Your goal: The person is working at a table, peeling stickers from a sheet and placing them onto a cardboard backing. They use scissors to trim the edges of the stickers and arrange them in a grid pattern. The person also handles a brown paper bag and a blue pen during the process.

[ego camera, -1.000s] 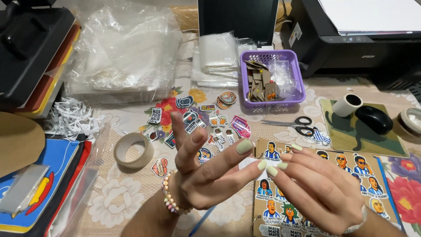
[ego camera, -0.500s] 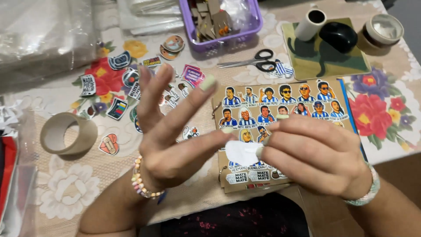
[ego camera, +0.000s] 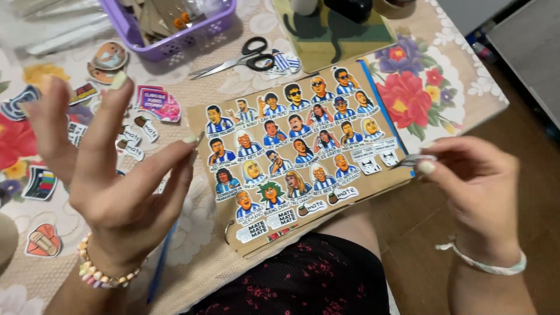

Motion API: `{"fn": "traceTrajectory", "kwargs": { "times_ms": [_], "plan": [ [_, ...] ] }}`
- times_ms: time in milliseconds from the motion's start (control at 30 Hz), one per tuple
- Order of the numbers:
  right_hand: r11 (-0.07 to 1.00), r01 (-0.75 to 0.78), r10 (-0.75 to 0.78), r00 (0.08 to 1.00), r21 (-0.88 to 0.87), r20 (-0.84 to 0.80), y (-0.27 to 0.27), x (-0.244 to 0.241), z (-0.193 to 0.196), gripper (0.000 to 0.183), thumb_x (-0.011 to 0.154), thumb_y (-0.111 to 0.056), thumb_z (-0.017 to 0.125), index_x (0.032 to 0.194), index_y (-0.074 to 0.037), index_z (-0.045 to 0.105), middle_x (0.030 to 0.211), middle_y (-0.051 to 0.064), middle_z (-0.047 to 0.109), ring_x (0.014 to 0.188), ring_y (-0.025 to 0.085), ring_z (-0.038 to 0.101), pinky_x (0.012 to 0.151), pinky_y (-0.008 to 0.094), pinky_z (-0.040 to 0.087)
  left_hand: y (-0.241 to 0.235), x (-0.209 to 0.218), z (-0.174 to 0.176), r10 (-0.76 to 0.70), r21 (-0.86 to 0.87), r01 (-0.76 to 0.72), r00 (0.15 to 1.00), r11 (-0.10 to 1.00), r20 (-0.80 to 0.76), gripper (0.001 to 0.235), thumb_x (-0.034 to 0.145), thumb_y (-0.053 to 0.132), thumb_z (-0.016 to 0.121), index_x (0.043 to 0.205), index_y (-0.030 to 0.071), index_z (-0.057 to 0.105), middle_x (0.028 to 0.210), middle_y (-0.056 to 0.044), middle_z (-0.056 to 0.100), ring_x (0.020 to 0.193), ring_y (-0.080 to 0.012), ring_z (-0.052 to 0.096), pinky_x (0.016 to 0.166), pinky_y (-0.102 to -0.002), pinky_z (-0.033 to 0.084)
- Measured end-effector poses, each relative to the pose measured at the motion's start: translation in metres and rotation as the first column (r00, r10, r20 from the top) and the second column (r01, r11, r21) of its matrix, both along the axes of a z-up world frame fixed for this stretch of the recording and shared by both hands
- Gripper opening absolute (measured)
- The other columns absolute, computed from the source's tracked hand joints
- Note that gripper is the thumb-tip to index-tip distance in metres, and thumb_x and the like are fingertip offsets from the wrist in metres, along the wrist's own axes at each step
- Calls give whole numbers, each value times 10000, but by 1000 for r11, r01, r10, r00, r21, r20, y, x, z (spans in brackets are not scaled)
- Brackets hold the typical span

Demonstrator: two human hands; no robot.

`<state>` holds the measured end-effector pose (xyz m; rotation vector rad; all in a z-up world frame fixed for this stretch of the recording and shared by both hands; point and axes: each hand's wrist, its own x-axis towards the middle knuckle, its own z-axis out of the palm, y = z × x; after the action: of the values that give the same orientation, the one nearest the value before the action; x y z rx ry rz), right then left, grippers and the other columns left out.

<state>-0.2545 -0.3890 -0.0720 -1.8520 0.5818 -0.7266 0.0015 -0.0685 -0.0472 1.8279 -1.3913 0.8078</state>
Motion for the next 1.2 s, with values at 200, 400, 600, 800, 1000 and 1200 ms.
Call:
{"fn": "traceTrajectory", "kwargs": {
  "times_ms": [200, 400, 600, 800, 1000, 1200],
  "plan": [
    [969, -195, 246, 848, 154, -470, -34, 2, -52, 146, 861, -83, 749, 991, -64, 812, 728, 18, 701, 545, 56, 453, 503, 204, 369, -55, -27, -41, -185, 210, 209, 974, 955, -128, 103, 950, 224, 801, 1024, 201, 733, 1514, -181, 445, 1462, -480, 224, 1217, -715, 73],
    [948, -151, 294, 758, 281, -582, -45, 11, -64, 101, 799, -112, 849, 885, -60, 839, 690, 5, 711, 601, 56, 503, 549, 209, 391, -125, -61, -69, -476, 412, 502, 863, 761, -171, 105, 965, 178, 669, 1040, 126, 723, 1514, -167, 438, 1450, -438, 303, 1158, -755, 171],
    [931, -169, 327, 779, 322, -535, -43, 15, -76, 70, 790, -70, 855, 807, -57, 789, 664, 14, 690, 636, 66, 576, 622, 213, 476, -175, -65, -101, -627, 474, 591, 772, 652, -100, 110, 967, 192, 656, 912, 112, 709, 1513, -170, 428, 1470, -418, 288, 1144, -754, 249],
    [937, -145, 303, 790, 317, -533, -41, 14, -88, 108, 769, -61, 879, 799, -74, 775, 652, -10, 633, 629, 60, 541, 622, 203, 471, -180, -61, -116, -629, 521, 596, 765, 611, -138, 90, 929, 212, 687, 969, 153, 742, 1511, -166, 435, 1471, -433, 282, 1141, -751, 230],
    [972, -159, 232, 759, 173, -608, -32, 19, -78, 174, 743, -140, 906, 791, -123, 740, 642, -26, 662, 601, 45, 572, 614, 198, 493, -179, -61, -118, -634, 499, 601, 763, 624, -127, 86, 958, 175, 657, 1018, 141, 707, 1494, -179, 438, 1463, -442, 295, 1112, -755, 269],
    [960, -225, -4, 585, -167, -811, -18, 23, -66, 286, 735, -384, 837, 850, -219, 634, 668, -114, 698, 660, 144, 660, 663, 347, 487, -179, -62, -126, -670, 514, 610, 737, 603, -90, 163, 1030, 256, 622, 1072, 174, 757, 1622, -145, 311, 1514, -409, 255, 1193, -745, 159]
  ]
}}
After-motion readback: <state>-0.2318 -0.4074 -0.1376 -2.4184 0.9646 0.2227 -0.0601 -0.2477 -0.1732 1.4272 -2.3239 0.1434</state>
